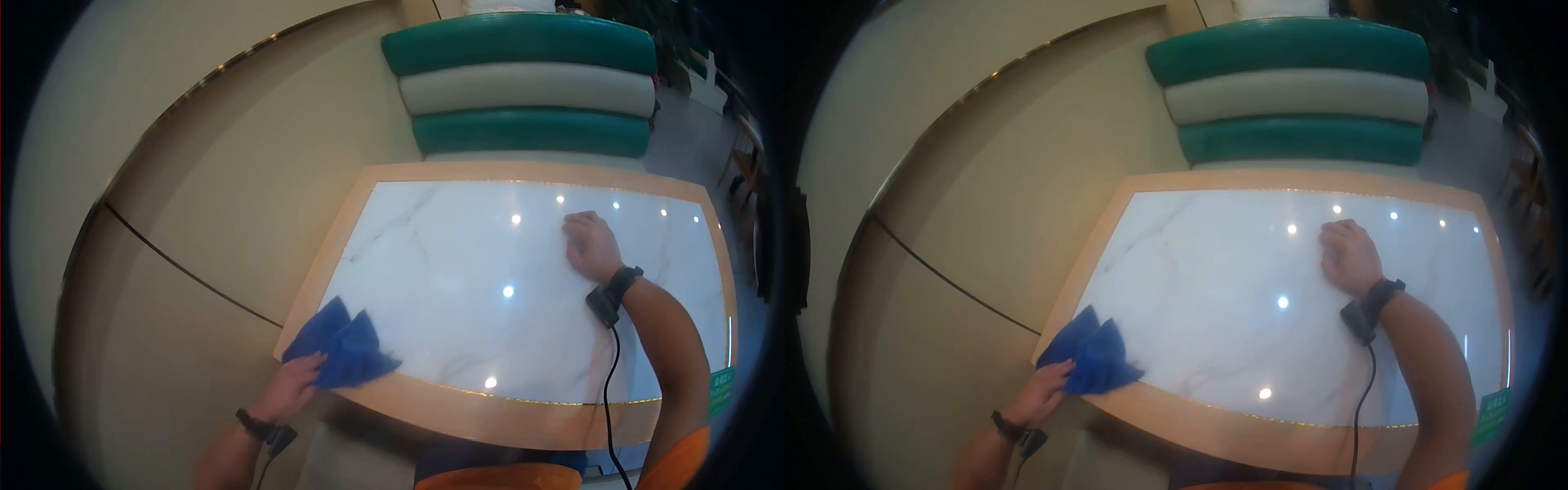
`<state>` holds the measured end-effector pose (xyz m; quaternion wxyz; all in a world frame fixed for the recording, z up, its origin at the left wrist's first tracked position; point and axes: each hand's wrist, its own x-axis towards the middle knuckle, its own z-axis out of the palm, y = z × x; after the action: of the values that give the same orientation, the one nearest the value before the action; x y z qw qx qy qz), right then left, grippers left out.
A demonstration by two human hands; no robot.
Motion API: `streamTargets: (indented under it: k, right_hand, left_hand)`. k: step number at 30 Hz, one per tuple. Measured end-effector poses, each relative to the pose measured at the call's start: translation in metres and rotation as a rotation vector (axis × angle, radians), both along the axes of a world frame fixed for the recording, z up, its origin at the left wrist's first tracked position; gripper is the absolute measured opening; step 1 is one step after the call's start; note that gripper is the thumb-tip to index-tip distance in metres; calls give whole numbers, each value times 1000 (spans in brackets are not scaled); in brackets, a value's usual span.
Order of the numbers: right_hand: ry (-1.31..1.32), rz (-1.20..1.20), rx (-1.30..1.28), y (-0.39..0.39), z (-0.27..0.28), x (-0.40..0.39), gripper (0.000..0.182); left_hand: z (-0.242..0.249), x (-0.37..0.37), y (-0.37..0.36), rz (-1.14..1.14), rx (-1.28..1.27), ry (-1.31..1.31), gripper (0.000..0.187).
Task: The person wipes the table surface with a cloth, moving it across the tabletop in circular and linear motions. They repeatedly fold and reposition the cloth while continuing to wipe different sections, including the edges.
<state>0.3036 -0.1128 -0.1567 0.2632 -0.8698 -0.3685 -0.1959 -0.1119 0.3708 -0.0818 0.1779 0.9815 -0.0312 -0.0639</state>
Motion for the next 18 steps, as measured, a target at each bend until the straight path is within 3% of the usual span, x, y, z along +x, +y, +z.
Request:
streamTargets:
  k: [4,8,12,15,18]
  right_hand:
    - [-1,-5,2,-1,-5,1,32]
    - [-1,4,-1,1,0,0,33]
    - [25,-21,-51,3,6,0,33]
    - [35,-19,-65,3,9,1,32]
    - [23,-28,-73,6,-6,2,32]
  left_hand:
    - [6,-9,10,19,-84,112,24]
    - [-9,33,0,-6,167,101,42]
    - [-17,124,-1,44,206,87,67]
    - [-30,208,11,56,243,17,54]
    - [-57,295,35,79,230,-24,55]
